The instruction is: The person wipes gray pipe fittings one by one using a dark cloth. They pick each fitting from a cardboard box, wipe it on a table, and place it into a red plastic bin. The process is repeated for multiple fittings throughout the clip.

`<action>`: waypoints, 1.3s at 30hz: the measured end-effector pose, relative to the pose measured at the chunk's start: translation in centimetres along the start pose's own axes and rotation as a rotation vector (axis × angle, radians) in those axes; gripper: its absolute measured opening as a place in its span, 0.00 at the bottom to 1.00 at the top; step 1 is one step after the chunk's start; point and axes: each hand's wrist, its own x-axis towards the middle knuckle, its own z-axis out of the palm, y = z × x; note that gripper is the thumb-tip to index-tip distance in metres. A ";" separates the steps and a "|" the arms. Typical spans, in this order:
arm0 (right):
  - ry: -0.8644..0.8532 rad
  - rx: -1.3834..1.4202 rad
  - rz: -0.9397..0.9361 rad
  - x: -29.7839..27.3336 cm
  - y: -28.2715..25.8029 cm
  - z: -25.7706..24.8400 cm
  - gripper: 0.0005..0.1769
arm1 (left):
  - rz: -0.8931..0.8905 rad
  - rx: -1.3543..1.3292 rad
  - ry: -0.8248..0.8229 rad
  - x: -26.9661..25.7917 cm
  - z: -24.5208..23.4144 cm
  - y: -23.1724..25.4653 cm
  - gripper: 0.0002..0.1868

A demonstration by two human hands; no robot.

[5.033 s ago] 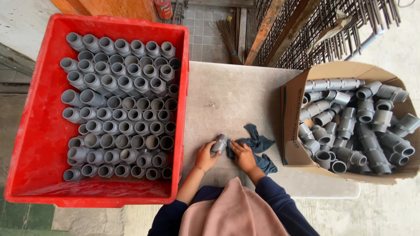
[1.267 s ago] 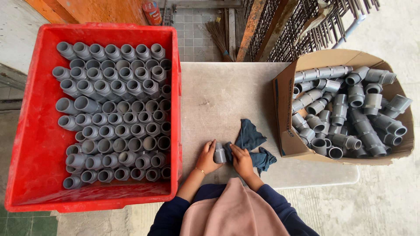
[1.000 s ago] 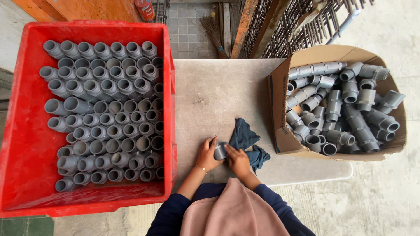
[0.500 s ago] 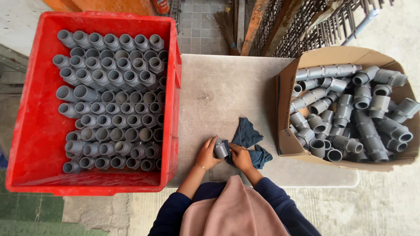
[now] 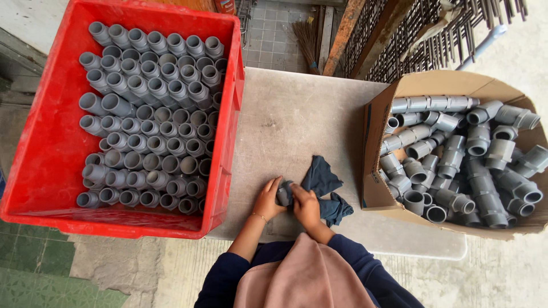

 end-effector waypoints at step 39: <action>-0.149 -0.208 0.091 -1.1 5.3 2.0 0.17 | -0.048 -0.074 0.000 -0.1 -0.8 -0.1 0.56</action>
